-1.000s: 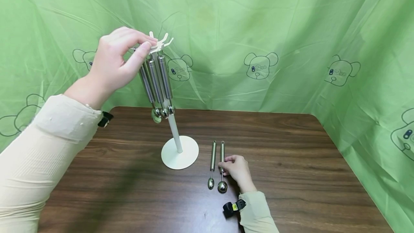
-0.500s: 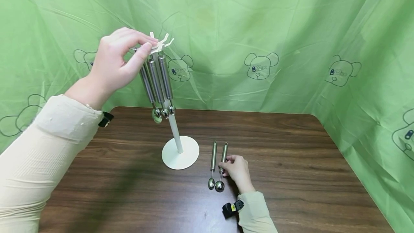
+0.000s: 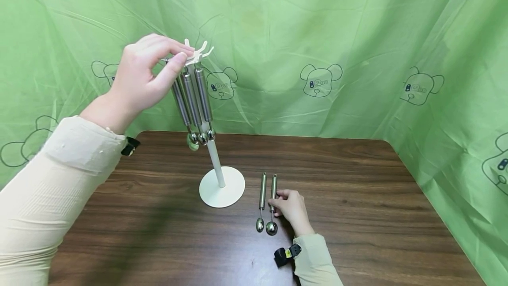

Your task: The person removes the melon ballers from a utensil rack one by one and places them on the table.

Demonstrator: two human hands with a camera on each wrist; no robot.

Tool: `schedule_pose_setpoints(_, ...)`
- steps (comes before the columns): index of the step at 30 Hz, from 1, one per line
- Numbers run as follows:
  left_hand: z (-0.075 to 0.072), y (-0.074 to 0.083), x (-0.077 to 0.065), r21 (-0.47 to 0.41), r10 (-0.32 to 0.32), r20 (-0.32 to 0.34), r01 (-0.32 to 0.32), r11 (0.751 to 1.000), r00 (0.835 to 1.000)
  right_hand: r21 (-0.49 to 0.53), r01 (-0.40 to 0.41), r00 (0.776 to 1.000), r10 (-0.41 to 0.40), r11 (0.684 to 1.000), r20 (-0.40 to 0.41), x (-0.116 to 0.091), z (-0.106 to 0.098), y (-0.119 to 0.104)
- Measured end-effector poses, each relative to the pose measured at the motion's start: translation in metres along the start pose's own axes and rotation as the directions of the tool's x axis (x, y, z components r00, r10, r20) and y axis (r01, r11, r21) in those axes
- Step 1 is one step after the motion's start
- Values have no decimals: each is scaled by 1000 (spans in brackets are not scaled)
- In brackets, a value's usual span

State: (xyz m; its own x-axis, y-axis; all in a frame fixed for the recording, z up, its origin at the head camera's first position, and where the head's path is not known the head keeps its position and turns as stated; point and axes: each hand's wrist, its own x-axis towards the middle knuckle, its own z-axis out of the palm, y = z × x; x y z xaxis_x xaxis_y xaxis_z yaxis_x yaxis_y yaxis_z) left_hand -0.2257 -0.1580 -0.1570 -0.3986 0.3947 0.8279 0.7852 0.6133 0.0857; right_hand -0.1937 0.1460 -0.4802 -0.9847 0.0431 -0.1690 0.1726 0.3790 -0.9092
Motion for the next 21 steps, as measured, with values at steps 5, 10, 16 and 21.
schedule_pose_setpoints(5, 0, 0, 1, 8, -30, 16, 30, 1000, 999, -12, 3, 1000, -3, 1000, 2, 1, 0, 0)
schedule_pose_setpoints(10, -2, 3, 3, 11, -75, 41, 74, 997, 996, -29, 13, 1000, -13, 999, -2, 2, 0, 1)
schedule_pose_setpoints(16, -2, 6, 5, 12, -105, 61, 105, 994, 993, 24, 12, 1000, -12, 1000, 9, 3, -1, 4)
schedule_pose_setpoints(21, 0, 6, 7, 36, -109, 78, 106, 994, 991, 32, 2, 1000, -2, 999, -10, 3, -6, 3)
